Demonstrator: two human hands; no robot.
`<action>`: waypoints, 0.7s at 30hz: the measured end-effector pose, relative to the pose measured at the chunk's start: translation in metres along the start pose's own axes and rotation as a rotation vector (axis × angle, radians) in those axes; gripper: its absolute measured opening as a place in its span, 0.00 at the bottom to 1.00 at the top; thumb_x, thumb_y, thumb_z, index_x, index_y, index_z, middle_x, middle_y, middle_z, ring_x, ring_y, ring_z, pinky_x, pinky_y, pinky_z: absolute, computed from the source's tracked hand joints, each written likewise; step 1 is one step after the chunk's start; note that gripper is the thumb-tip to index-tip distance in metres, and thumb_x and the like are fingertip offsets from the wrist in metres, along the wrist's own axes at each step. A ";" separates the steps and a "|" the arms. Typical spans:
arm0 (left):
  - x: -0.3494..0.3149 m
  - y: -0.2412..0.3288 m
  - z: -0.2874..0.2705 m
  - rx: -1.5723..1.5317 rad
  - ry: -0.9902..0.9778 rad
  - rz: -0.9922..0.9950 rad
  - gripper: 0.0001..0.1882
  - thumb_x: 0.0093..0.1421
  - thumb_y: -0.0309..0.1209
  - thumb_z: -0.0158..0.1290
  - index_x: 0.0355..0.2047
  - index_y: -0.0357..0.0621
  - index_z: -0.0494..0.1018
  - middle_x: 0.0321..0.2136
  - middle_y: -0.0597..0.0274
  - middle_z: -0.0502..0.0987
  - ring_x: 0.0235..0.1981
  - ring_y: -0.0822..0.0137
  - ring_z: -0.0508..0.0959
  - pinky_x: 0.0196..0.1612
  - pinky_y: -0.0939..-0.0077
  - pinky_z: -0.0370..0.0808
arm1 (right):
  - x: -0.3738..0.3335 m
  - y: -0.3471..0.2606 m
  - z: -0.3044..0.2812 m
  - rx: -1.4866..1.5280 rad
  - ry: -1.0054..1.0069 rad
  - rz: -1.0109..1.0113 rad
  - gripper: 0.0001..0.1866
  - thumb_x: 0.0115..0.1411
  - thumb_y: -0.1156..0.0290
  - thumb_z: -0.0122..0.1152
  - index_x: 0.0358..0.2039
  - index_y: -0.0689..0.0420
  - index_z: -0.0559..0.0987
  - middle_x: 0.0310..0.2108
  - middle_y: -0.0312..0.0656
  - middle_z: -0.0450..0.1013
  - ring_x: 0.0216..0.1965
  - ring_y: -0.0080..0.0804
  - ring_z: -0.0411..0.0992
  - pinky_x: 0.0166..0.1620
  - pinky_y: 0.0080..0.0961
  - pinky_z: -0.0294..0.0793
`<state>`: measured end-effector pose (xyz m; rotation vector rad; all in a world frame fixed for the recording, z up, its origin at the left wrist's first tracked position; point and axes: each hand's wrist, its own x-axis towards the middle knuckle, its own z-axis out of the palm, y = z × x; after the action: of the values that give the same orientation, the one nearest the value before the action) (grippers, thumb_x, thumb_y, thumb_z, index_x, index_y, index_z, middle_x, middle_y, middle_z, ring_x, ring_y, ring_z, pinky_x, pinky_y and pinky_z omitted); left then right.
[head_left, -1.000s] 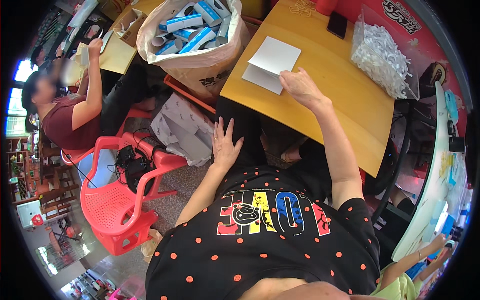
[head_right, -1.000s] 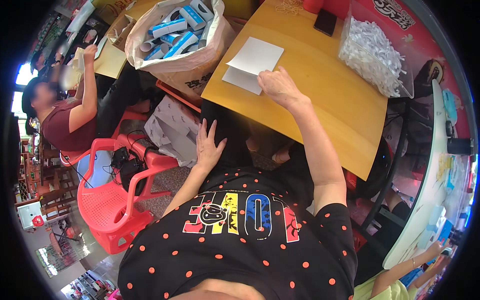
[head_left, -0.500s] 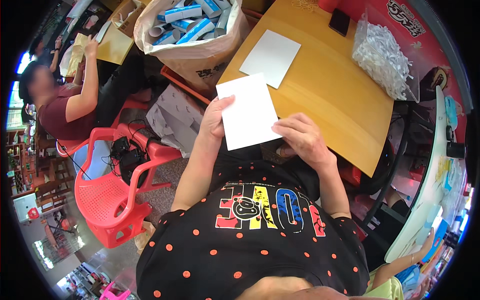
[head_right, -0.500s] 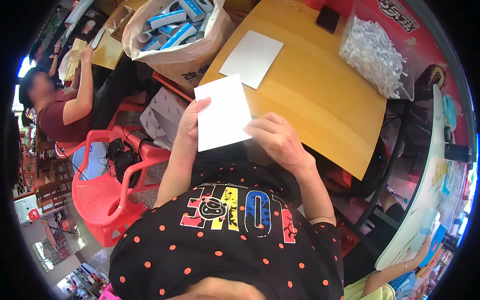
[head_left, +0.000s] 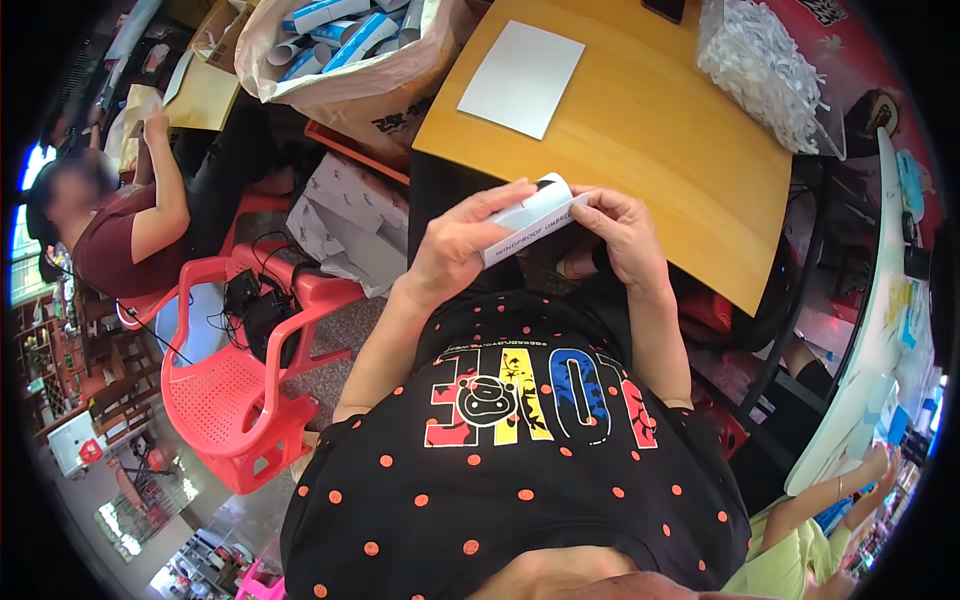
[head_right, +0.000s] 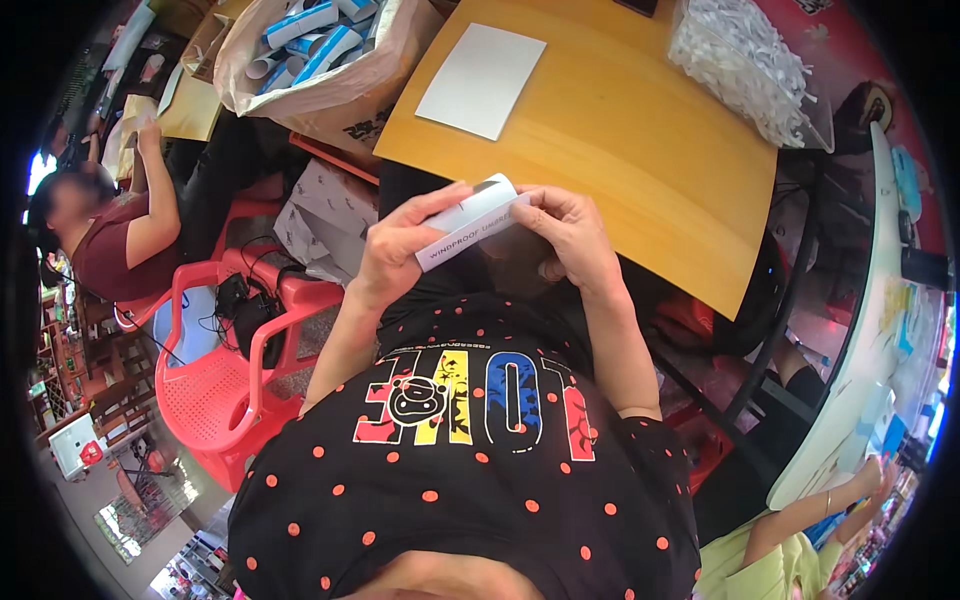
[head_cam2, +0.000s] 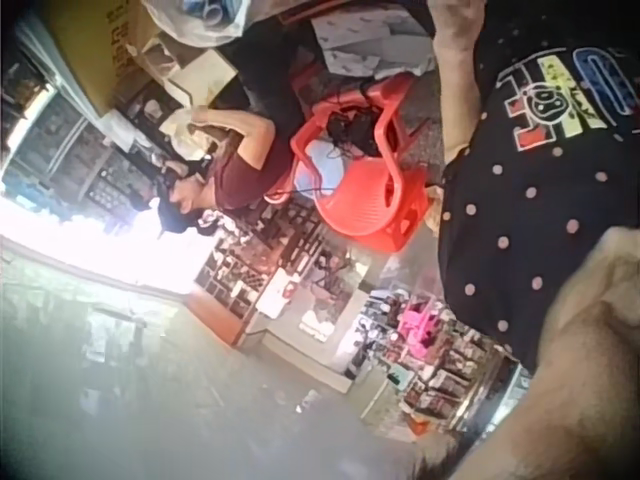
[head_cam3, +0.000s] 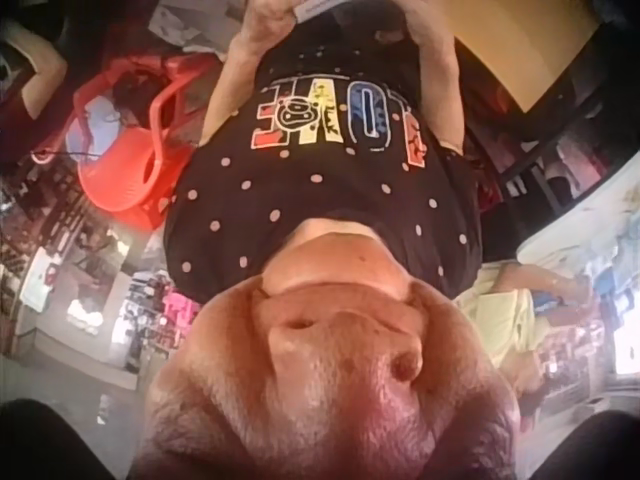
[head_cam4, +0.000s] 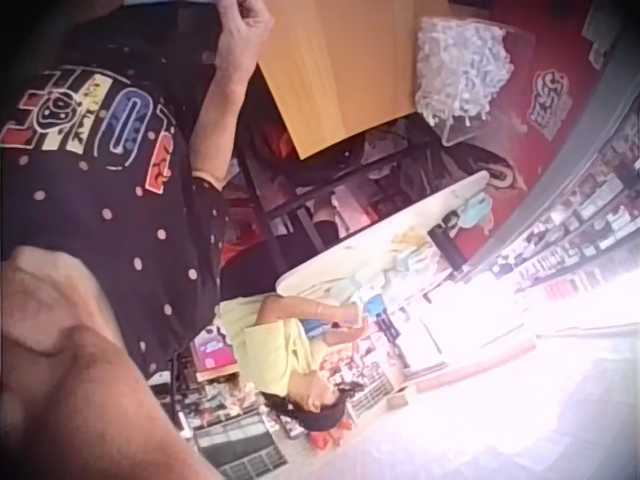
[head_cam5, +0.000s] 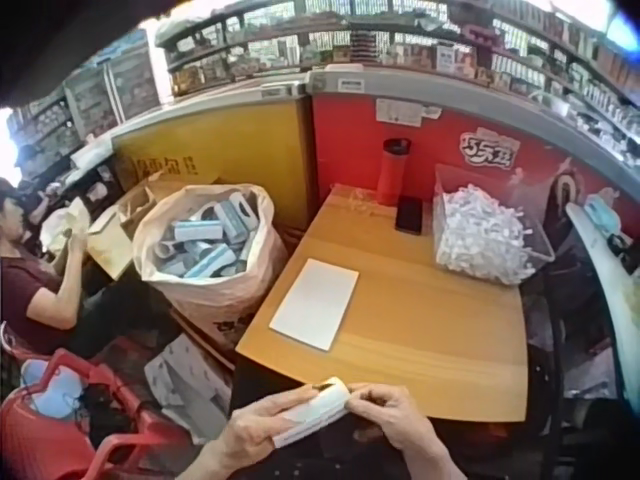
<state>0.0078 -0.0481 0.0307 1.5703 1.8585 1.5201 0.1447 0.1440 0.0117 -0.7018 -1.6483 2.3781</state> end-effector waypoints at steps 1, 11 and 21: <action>0.001 0.004 0.000 0.044 -0.036 0.053 0.11 0.45 0.16 0.56 0.31 0.35 0.80 0.50 0.45 0.73 0.53 0.53 0.74 0.54 0.69 0.70 | 0.002 0.004 -0.001 0.032 0.002 0.029 0.09 0.57 0.68 0.64 0.31 0.63 0.80 0.33 0.35 0.76 0.27 0.16 0.69 0.28 0.14 0.68; -0.025 0.011 0.005 -0.349 0.446 -0.638 0.13 0.59 0.18 0.48 0.44 0.33 0.74 0.40 0.53 0.78 0.36 0.67 0.81 0.31 0.83 0.76 | -0.007 -0.003 0.003 -0.241 0.242 -0.494 0.03 0.55 0.79 0.64 0.30 0.64 0.81 0.28 0.34 0.76 0.29 0.17 0.71 0.33 0.14 0.70; -0.021 -0.002 0.007 -1.183 0.120 -0.877 0.13 0.60 0.23 0.53 0.45 0.31 0.73 0.36 0.48 0.79 0.20 0.67 0.81 0.09 0.91 0.68 | -0.011 0.000 0.002 -0.042 0.182 -0.255 0.04 0.52 0.77 0.67 0.27 0.63 0.80 0.28 0.37 0.77 0.23 0.14 0.70 0.20 0.12 0.65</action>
<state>0.0199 -0.0621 0.0183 0.0996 0.9767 1.6666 0.1532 0.1377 0.0153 -0.6504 -1.6093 2.0464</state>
